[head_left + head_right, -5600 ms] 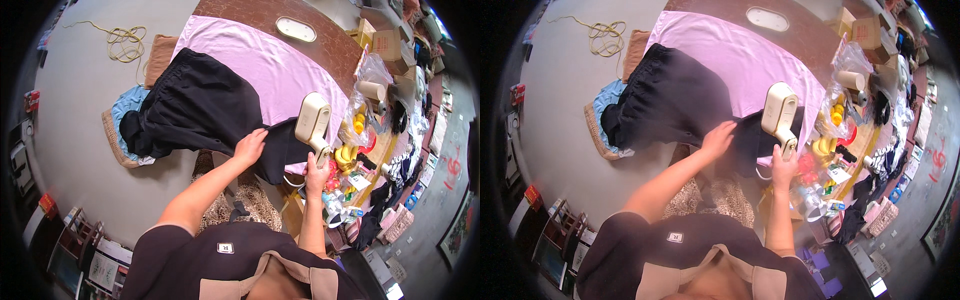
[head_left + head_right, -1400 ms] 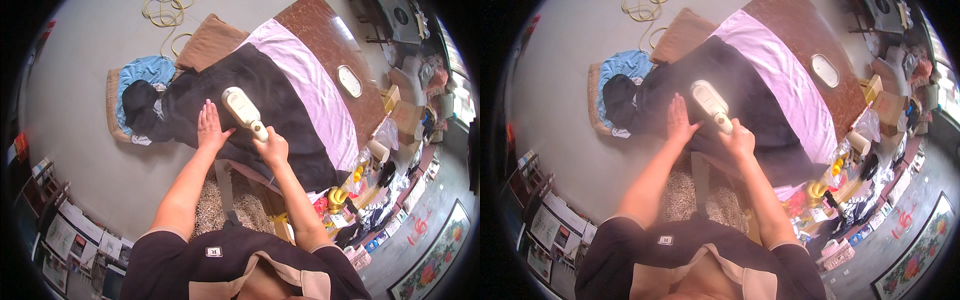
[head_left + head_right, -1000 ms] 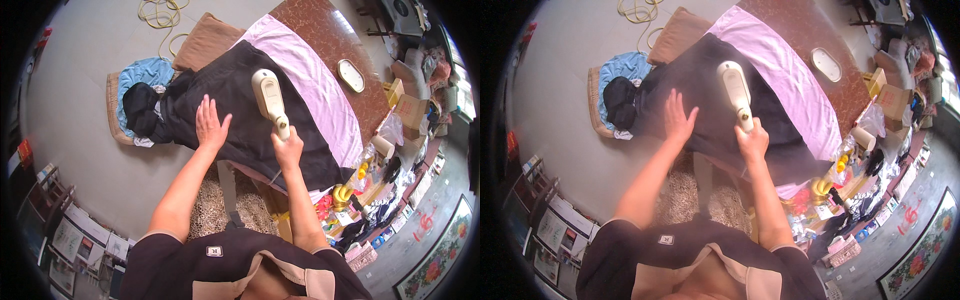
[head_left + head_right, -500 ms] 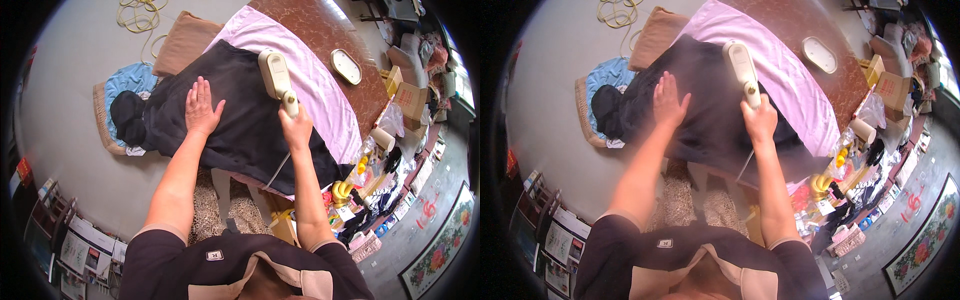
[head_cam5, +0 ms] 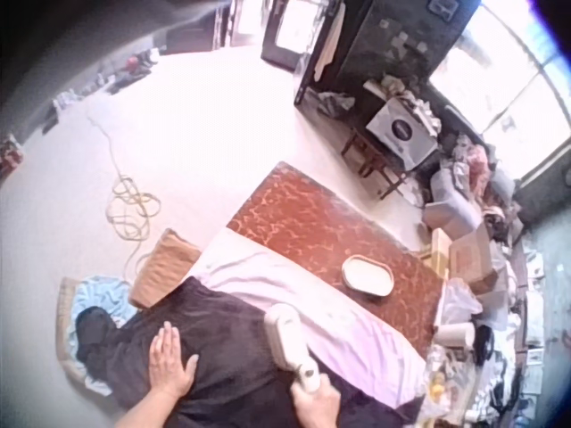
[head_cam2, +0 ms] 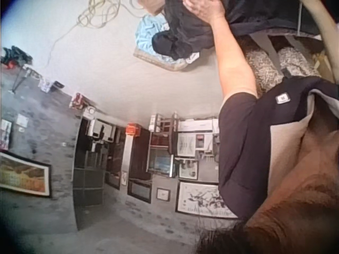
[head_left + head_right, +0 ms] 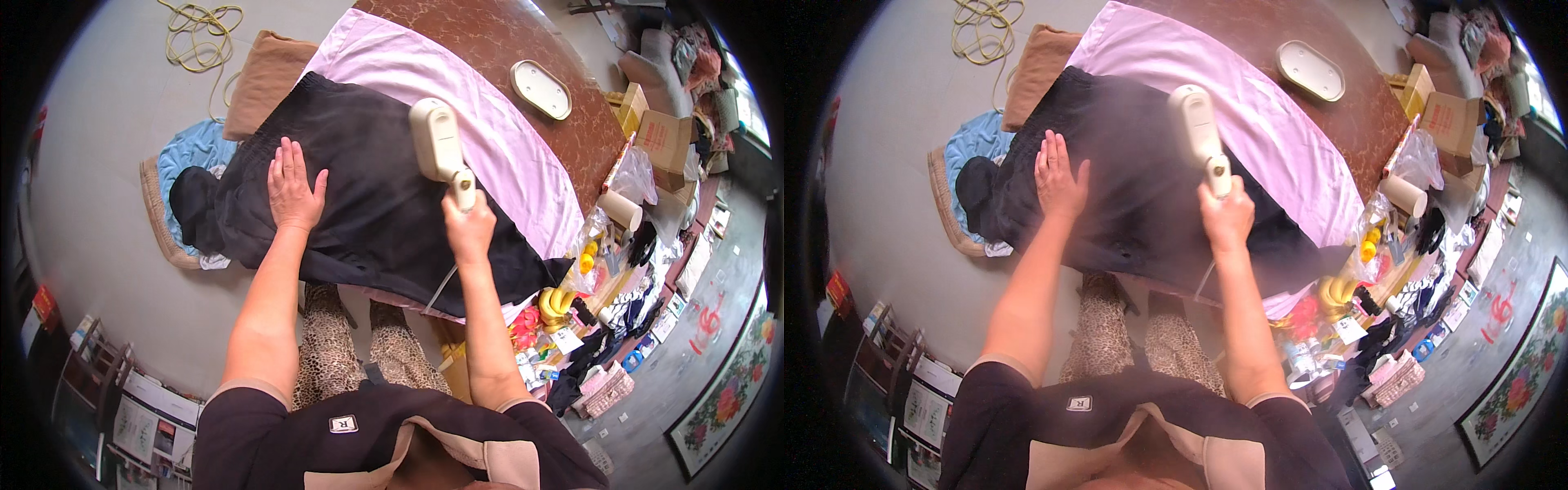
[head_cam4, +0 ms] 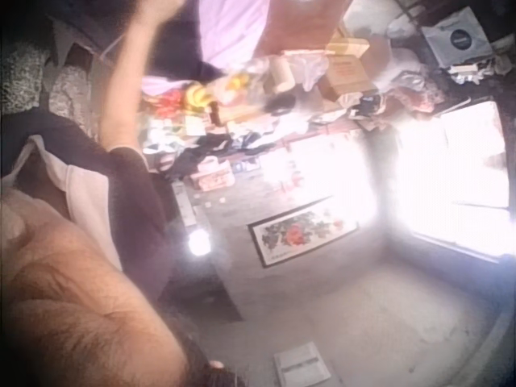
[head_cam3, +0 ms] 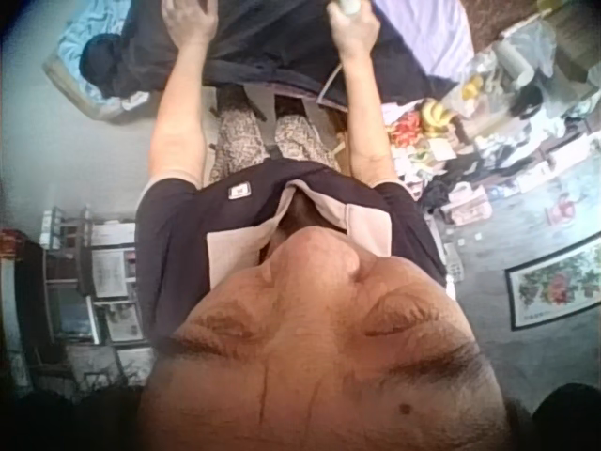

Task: The person irons a pair of black shorts on a table using a handheld steamer, then folds the garment and hangs it on a hanger on an outdoor clothes rack.

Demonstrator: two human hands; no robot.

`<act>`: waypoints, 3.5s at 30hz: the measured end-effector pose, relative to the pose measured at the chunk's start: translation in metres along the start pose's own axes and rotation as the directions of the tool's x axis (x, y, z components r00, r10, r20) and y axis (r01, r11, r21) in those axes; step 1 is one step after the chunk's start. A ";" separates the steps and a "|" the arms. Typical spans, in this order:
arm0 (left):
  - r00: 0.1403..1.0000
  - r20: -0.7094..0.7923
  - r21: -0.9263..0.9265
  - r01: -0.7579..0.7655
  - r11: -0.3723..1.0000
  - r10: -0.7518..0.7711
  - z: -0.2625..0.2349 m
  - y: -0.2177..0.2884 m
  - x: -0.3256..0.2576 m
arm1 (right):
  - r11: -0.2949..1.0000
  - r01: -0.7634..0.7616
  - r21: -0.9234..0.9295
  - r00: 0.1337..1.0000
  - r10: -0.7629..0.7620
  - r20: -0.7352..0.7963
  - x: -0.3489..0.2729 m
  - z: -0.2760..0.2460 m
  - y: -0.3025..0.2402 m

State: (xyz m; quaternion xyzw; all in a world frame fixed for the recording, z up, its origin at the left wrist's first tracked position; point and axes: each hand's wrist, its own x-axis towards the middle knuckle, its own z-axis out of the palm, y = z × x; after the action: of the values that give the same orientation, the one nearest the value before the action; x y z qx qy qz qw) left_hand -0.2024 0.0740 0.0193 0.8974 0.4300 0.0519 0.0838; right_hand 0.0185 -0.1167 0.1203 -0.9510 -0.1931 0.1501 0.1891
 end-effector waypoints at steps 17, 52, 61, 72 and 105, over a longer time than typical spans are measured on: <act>0.999 -0.030 0.019 0.030 0.999 -0.030 0.004 0.003 -0.002 | 0.997 0.069 -0.023 0.983 -0.064 0.174 -0.006 0.006 -0.038; 0.998 -0.052 -0.033 0.020 0.999 -0.022 0.002 0.000 -0.003 | 1.000 0.007 0.011 0.976 -0.009 0.216 -0.061 -0.033 0.056; 0.997 -0.071 -0.013 0.020 1.000 -0.021 0.005 0.000 -0.002 | 0.977 0.142 0.158 0.959 -0.176 0.223 -0.055 -0.011 -0.015; 0.995 -0.098 0.001 0.008 1.000 -0.008 0.006 0.001 -0.003 | 0.993 0.113 -0.033 0.932 -0.095 0.349 -0.091 -0.033 0.057; 0.991 -0.133 0.004 -0.002 1.000 0.002 0.015 -0.001 -0.006 | 0.998 -0.044 0.048 0.999 0.042 0.033 -0.055 -0.039 0.067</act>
State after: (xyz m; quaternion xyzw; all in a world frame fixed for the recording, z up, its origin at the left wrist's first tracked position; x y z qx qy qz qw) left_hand -0.2050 0.0683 0.0043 0.8926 0.4337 0.1111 0.0533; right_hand 0.0051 -0.2094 0.1382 -0.9476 -0.1719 0.1740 0.2056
